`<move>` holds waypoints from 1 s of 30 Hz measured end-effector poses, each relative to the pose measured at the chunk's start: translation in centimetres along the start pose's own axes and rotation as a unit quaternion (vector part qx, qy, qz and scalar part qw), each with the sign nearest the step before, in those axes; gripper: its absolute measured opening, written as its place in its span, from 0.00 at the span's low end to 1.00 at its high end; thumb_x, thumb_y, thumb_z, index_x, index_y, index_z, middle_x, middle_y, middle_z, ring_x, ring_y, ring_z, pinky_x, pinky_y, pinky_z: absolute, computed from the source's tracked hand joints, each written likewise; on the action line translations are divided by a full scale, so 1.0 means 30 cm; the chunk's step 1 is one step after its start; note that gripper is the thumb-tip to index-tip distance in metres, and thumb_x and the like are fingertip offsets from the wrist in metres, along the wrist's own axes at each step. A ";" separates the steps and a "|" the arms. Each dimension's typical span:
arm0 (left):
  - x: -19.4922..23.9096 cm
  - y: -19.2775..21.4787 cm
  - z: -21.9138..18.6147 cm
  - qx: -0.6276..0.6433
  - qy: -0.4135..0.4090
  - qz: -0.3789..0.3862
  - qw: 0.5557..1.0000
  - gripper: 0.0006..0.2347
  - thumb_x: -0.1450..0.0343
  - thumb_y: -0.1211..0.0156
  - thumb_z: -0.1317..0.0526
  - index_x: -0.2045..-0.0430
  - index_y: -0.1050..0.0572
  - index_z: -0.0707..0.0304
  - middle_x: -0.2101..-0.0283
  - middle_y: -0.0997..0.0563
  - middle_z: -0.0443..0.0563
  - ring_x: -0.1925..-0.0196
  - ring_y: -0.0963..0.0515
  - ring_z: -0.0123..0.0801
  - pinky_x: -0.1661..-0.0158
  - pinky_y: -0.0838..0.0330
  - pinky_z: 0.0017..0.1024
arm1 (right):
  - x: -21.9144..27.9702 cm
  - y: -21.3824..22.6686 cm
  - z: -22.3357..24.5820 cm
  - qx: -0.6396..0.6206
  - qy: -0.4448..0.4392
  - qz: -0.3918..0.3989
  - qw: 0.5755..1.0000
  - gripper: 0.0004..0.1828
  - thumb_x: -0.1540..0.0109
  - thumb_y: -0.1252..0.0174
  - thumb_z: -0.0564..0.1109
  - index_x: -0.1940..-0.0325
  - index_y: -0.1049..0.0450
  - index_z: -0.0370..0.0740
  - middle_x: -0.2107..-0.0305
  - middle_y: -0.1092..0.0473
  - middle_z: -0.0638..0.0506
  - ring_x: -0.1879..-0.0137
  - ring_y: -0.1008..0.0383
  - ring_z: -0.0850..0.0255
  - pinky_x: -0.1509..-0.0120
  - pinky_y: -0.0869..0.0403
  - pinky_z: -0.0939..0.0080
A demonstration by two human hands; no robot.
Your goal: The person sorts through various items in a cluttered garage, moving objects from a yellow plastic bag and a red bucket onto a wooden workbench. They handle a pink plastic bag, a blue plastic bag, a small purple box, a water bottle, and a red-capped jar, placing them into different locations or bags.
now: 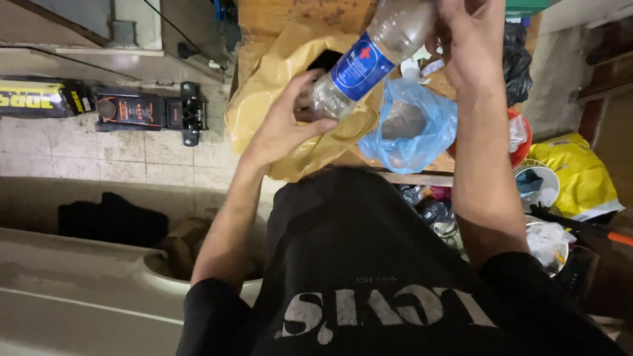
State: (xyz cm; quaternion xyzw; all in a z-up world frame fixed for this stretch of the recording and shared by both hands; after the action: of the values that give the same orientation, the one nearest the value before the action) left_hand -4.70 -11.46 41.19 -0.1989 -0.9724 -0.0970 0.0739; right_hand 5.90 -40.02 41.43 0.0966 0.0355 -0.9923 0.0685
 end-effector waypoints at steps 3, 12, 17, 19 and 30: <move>-0.011 -0.024 -0.007 0.104 -0.043 -0.014 0.994 0.33 0.33 0.27 0.62 0.35 0.41 0.60 0.40 0.26 0.60 0.45 0.16 0.42 0.45 0.19 0.35 | -0.012 0.043 -0.026 0.002 -0.012 -0.032 0.999 0.12 0.24 0.40 0.48 0.44 0.35 0.46 0.66 0.35 0.51 0.71 0.33 0.60 0.73 0.30 0.60; -0.076 -0.076 0.030 0.212 -0.102 -0.027 0.971 0.36 0.33 0.27 0.61 0.33 0.46 0.64 0.37 0.31 0.64 0.39 0.20 0.48 0.37 0.23 0.44 | 0.087 -0.264 0.202 0.024 -0.002 0.201 0.979 0.42 0.30 0.43 0.61 0.21 0.56 0.48 0.28 0.44 0.39 0.22 0.39 0.46 0.18 0.32 0.47; -0.009 -0.069 -0.120 0.052 -0.045 -0.081 0.994 0.41 0.36 0.25 0.57 0.30 0.44 0.71 0.32 0.37 0.76 0.29 0.37 0.65 0.31 0.40 0.53 | 0.171 -0.306 -0.071 0.038 -0.101 0.126 0.986 0.47 0.40 0.28 0.46 0.26 0.48 0.30 0.37 0.40 0.28 0.32 0.36 0.36 0.30 0.33 0.35; 0.032 -0.037 -0.139 -0.061 -0.019 -0.106 0.992 0.42 0.38 0.26 0.49 0.30 0.42 0.67 0.32 0.34 0.75 0.30 0.35 0.65 0.30 0.43 0.54 | 0.163 -0.319 -0.108 0.082 -0.120 0.141 0.979 0.48 0.41 0.28 0.51 0.27 0.46 0.29 0.38 0.39 0.26 0.32 0.35 0.33 0.30 0.34 0.33; 0.394 0.158 -0.030 -0.035 -0.054 -0.309 0.949 0.33 0.35 0.30 0.50 0.37 0.35 0.61 0.38 0.25 0.54 0.40 0.23 0.33 0.43 0.29 0.29 | 0.172 -0.816 -0.009 0.053 -0.096 0.353 0.929 0.34 0.42 0.32 0.48 0.34 0.34 0.40 0.48 0.25 0.50 0.46 0.25 0.65 0.38 0.27 0.65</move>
State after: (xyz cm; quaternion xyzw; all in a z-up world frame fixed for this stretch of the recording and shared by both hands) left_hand -13.46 -2.97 44.96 0.1034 -0.9847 -0.1386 -0.0191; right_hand -2.55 -16.48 41.55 0.0106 -0.0603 -0.9090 0.4123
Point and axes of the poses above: each hand's wrist, its own x-axis away from the middle knuckle, its own y-axis out of the back of the hand, z = x × y, the point moved 5 cm from there along -x, towards the middle knuckle
